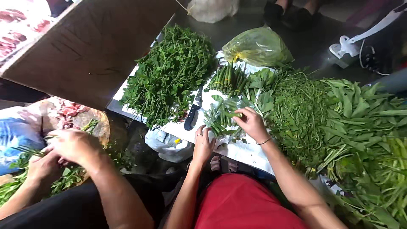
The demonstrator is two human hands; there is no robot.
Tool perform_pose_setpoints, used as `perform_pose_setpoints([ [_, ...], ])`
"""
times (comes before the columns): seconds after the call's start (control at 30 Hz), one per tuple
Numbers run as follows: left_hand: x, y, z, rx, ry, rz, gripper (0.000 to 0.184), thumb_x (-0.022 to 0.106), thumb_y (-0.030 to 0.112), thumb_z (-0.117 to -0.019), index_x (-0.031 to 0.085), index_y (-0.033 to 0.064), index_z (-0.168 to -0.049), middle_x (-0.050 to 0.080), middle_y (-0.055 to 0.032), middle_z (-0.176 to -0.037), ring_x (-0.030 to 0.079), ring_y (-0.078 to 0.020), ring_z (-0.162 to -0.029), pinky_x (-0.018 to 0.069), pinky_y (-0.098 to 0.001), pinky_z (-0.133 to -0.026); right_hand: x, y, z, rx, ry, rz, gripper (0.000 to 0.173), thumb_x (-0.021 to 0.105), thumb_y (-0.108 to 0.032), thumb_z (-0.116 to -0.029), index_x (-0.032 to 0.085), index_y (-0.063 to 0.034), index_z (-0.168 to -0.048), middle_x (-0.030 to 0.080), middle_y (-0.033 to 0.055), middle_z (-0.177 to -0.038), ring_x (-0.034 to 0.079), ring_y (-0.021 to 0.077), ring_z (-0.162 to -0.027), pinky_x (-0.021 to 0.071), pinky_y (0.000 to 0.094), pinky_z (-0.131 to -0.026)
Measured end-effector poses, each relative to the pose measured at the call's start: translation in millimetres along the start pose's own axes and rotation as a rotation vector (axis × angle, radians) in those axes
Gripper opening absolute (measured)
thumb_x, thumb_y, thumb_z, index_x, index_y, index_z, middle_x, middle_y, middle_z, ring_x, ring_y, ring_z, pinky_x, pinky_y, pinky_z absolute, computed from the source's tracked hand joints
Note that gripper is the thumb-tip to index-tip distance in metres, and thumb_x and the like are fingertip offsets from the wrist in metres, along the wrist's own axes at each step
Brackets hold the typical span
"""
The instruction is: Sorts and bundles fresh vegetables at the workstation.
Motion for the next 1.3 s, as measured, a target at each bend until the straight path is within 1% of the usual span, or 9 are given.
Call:
perform_pose_setpoints([
  [0.13, -40, 63, 5, 0.255, 0.253, 0.159, 0.06, 0.068, 0.028, -0.0968, 0.048, -0.0057, -0.142, 0.054, -0.0248, -0.143, 0.05, -0.037, -0.137, 0.0409, -0.0521, -0.113, -14, -72, -10, -0.169, -0.066, -0.113, 0.021, 0.076, -0.021, -0.0908, 0.075, -0.002, -0.099, 0.073, 0.0123, -0.093, 0.069, 0.0193, -0.075, 0.0602, 0.0371, -0.07],
  [0.3, -67, 64, 5, 0.167, 0.252, 0.264, 0.033, 0.052, 0.008, -0.1018, 0.057, -0.0059, -0.131, 0.068, -0.0186, -0.112, 0.068, -0.0226, -0.101, 0.0559, -0.043, -0.092, 44, -63, -25, 0.064, -0.292, -0.628, 0.026, 0.057, -0.021, -0.1053, 0.069, 0.0025, -0.106, 0.071, 0.0109, -0.085, 0.068, 0.0141, -0.065, 0.0598, 0.0316, -0.06],
  [0.37, -69, 43, 9, 0.062, 0.232, 0.355, 0.038, 0.046, 0.009, -0.1018, 0.052, -0.0105, -0.134, 0.065, -0.0201, -0.115, 0.065, -0.0164, -0.093, 0.0553, -0.0346, -0.085, 78, -9, -29, 0.269, -0.352, -0.394, 0.035, 0.051, -0.025, -0.1085, 0.07, 0.0043, -0.108, 0.072, 0.018, -0.094, 0.072, 0.0261, -0.08, 0.0608, 0.0443, -0.075],
  [0.43, -73, 28, 16, 0.006, 0.252, 0.446, 0.039, 0.046, 0.01, -0.1005, 0.05, -0.0107, -0.133, 0.063, -0.0114, -0.109, 0.058, -0.0045, -0.078, 0.0511, -0.0226, -0.069, 117, 38, -20, 0.419, -0.525, -0.045, 0.032, 0.052, -0.021, -0.1061, 0.07, 0.0039, -0.114, 0.07, 0.0243, -0.116, 0.067, 0.0385, -0.11, 0.0522, 0.0591, -0.096],
  [0.5, -72, 22, 20, -0.012, 0.252, 0.516, 0.036, 0.049, 0.01, -0.1002, 0.05, -0.0094, -0.13, 0.062, -0.0032, -0.102, 0.054, 0.0027, -0.068, 0.0484, -0.0159, -0.061, 136, 54, -14, 0.462, -0.585, 0.114, 0.028, 0.052, -0.01, -0.1033, 0.067, 0.0023, -0.124, 0.064, 0.0243, -0.131, 0.062, 0.0417, -0.123, 0.0483, 0.0632, -0.101],
  [0.6, -65, 19, 19, -0.02, 0.226, 0.566, 0.03, 0.05, 0.01, -0.0995, 0.053, -0.0055, -0.125, 0.059, 0.0044, -0.088, 0.053, 0.0033, -0.06, 0.0483, -0.0156, -0.056, 147, 55, -29, 0.414, -0.503, 0.184, 0.032, 0.051, -0.002, -0.1013, 0.064, 0.0005, -0.131, 0.056, 0.0234, -0.142, 0.062, 0.0424, -0.122, 0.0517, 0.0627, -0.096],
  [0.87, -68, 12, 21, -0.024, 0.221, 0.641, 0.025, 0.046, 0.008, -0.1017, 0.056, -0.0048, -0.121, 0.062, 0.006, -0.086, 0.058, 0.0019, -0.065, 0.0524, -0.0164, -0.062, 122, 74, -40, 0.322, -0.331, 0.133, 0.037, 0.066, -0.001, -0.093, 0.068, -0.0063, -0.129, 0.056, 0.0224, -0.143, 0.057, 0.0436, -0.128, 0.05, 0.0627, -0.101],
  [1.1, -43, -7, 15, -0.233, 0.152, 0.912, 0.024, 0.042, 0.009, -0.1047, 0.058, -0.0014, -0.12, 0.063, 0.0022, -0.081, 0.061, -0.0069, -0.065, 0.0557, -0.0248, -0.064, 77, 109, -17, 0.568, -0.199, -0.53, 0.039, 0.067, 0.0, -0.0935, 0.058, -0.0005, -0.132, 0.068, 0.0231, -0.114, 0.069, 0.0299, -0.095, 0.0567, 0.0461, -0.086],
  [1.3, 3, 25, -2, -0.286, -0.068, 1.186, 0.034, 0.036, 0.008, -0.1072, 0.051, -0.0065, -0.134, 0.066, -0.0163, -0.119, 0.068, -0.0258, -0.106, 0.0592, -0.0432, -0.09, 45, 58, 9, 0.491, -0.198, -0.738, 0.042, 0.068, 0.004, -0.0896, 0.052, 0.0041, -0.129, 0.071, 0.0158, -0.101, 0.07, 0.019, -0.083, 0.0593, 0.0349, -0.078],
])
Point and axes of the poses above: each hand's wrist, its own z-axis away from the middle knuckle, its own x-axis out of the palm, y = z × x, the point moved 10 cm from there along -z, towards the middle knuckle
